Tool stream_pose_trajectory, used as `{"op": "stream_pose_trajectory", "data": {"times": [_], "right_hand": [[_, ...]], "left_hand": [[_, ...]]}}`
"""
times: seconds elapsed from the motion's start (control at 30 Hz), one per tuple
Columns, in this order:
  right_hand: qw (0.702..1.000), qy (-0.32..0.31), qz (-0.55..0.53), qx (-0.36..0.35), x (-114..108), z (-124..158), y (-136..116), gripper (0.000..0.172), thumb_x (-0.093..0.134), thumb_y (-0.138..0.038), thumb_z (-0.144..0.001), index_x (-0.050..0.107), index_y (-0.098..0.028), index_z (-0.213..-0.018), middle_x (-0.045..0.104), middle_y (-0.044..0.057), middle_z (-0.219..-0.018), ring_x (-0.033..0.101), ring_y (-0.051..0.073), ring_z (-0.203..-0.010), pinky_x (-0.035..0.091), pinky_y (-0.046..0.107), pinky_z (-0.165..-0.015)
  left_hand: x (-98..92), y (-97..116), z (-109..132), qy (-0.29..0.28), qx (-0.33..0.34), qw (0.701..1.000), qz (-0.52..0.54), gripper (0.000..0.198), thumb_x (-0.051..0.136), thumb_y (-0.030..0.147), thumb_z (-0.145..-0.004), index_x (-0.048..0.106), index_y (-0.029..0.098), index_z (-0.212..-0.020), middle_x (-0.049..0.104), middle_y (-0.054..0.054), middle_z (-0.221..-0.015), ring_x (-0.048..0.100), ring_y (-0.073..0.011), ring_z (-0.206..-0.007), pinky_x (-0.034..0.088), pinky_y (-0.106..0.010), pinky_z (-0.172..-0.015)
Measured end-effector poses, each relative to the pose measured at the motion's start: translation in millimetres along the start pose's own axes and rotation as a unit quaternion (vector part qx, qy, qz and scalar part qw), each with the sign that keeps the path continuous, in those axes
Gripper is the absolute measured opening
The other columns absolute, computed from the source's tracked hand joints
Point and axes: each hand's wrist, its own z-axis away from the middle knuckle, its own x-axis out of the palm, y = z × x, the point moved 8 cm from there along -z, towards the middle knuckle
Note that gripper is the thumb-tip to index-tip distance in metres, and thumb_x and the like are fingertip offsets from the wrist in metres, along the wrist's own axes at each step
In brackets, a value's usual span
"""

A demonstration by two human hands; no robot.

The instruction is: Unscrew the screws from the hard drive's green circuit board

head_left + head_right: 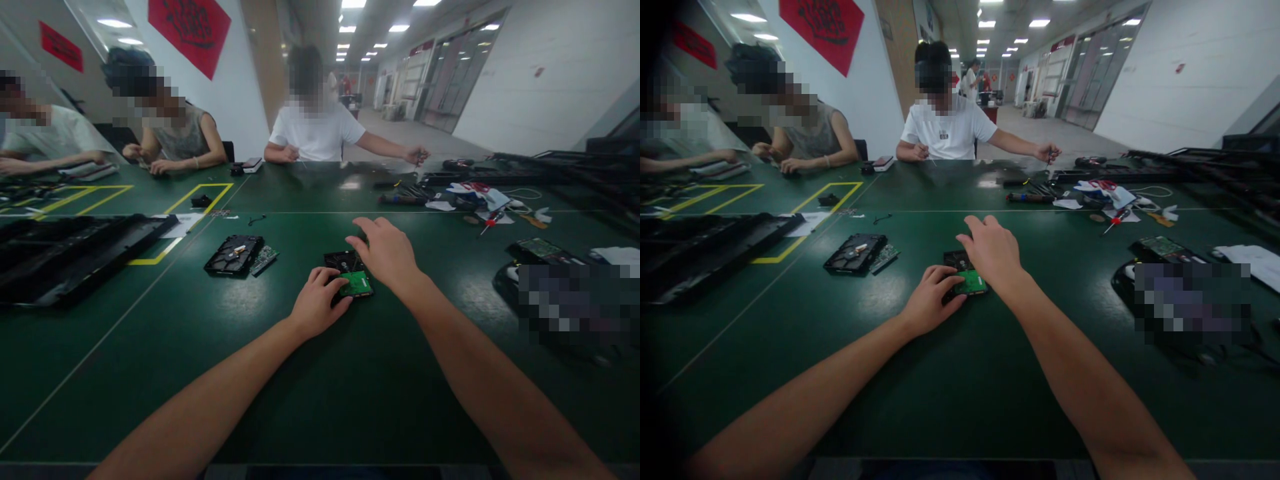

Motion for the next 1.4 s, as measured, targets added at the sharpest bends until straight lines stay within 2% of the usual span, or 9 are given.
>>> {"op": "stream_pose_trajectory", "data": {"times": [0.13, 0.27, 0.4, 0.57, 0.7, 0.93, 1.1, 1.27, 1.4], "right_hand": [[0.999, -0.003, -0.036, -0.024, 2, -1, -3, 0.047, 0.053, -0.026, -0.104, 0.055, -0.014, -0.150, 0.070, 0.018, -0.130, 0.069, 0.031, -0.111, 0.053, 0.043, -0.094], [0.999, -0.009, -0.044, -0.029, 5, 0, -4, 0.054, 0.049, -0.026, -0.103, 0.049, -0.008, -0.154, 0.069, 0.021, -0.133, 0.069, 0.032, -0.113, 0.054, 0.045, -0.096], [0.998, -0.019, -0.045, -0.032, 4, 0, -4, 0.054, 0.047, -0.026, -0.102, 0.050, -0.009, -0.154, 0.070, 0.021, -0.130, 0.069, 0.032, -0.111, 0.054, 0.046, -0.096], [0.998, -0.016, -0.054, -0.026, 5, -1, -2, 0.051, 0.048, -0.022, -0.101, 0.050, -0.012, -0.151, 0.067, 0.020, -0.137, 0.068, 0.032, -0.116, 0.053, 0.045, -0.098], [0.998, -0.016, -0.066, -0.009, 7, -1, 0, 0.049, 0.053, -0.021, -0.100, 0.048, -0.013, -0.148, 0.068, 0.020, -0.135, 0.070, 0.032, -0.113, 0.053, 0.044, -0.094], [0.999, 0.002, -0.049, -0.022, 0, 1, -1, 0.029, 0.058, -0.033, -0.104, 0.063, -0.020, -0.129, 0.072, 0.014, -0.118, 0.070, 0.029, -0.102, 0.051, 0.040, -0.087], [0.999, 0.025, -0.042, -0.018, -9, 0, 0, 0.027, 0.055, -0.040, -0.106, 0.071, -0.022, -0.118, 0.072, 0.013, -0.113, 0.069, 0.028, -0.098, 0.050, 0.039, -0.085], [0.998, 0.032, -0.049, -0.020, -10, 0, 0, 0.026, 0.058, -0.033, -0.105, 0.068, -0.020, -0.124, 0.073, 0.013, -0.120, 0.070, 0.029, -0.103, 0.050, 0.039, -0.087], [0.998, 0.041, -0.055, -0.006, -10, -1, 2, 0.024, 0.062, -0.033, -0.103, 0.065, -0.019, -0.121, 0.075, 0.013, -0.118, 0.070, 0.029, -0.099, 0.050, 0.039, -0.083]], "left_hand": [[-0.6, 0, 0, -0.004, 0.000, 1.000, -0.003, 0.036, 0.070, 0.037, -0.098, 0.070, 0.022, -0.130, 0.062, -0.013, -0.132, 0.051, -0.0337, -0.131, 0.054, -0.055, -0.110], [0.1, 0, 0, -0.004, -0.001, 1.000, -0.004, 0.035, 0.070, 0.038, -0.098, 0.070, 0.023, -0.130, 0.062, -0.013, -0.133, 0.051, -0.0338, -0.131, 0.055, -0.055, -0.109], [0.0, 0, 0, -0.003, -0.001, 1.000, 0.000, 0.035, 0.070, 0.038, -0.098, 0.070, 0.023, -0.129, 0.062, -0.013, -0.132, 0.052, -0.0339, -0.131, 0.055, -0.056, -0.108], [-0.2, 0, 0, -0.007, -0.003, 1.000, 0.005, 0.034, 0.069, 0.038, -0.098, 0.070, 0.024, -0.130, 0.062, -0.013, -0.133, 0.051, -0.0342, -0.132, 0.055, -0.057, -0.109], [0.4, 0, 0, -0.008, -0.004, 1.000, 0.005, 0.035, 0.070, 0.038, -0.098, 0.070, 0.024, -0.129, 0.061, -0.012, -0.133, 0.051, -0.0339, -0.132, 0.055, -0.057, -0.109], [0.2, 1, 0, -0.004, 0.001, 1.000, 0.001, 0.034, 0.070, 0.037, -0.098, 0.069, 0.023, -0.129, 0.062, -0.013, -0.132, 0.051, -0.0337, -0.131, 0.054, -0.056, -0.109], [-1.7, 2, 0, -0.005, -0.002, 1.000, -0.002, 0.034, 0.070, 0.037, -0.098, 0.069, 0.024, -0.129, 0.062, -0.012, -0.132, 0.051, -0.0336, -0.131, 0.055, -0.056, -0.109], [-1.3, 2, -1, -0.006, 0.000, 1.000, -0.001, 0.035, 0.069, 0.037, -0.098, 0.069, 0.022, -0.130, 0.062, -0.013, -0.132, 0.050, -0.0340, -0.131, 0.054, -0.056, -0.110], [-0.2, 1, 0, -0.008, -0.003, 1.000, 0.000, 0.035, 0.070, 0.037, -0.098, 0.069, 0.024, -0.130, 0.062, -0.013, -0.133, 0.050, -0.0344, -0.132, 0.054, -0.057, -0.109]]}}
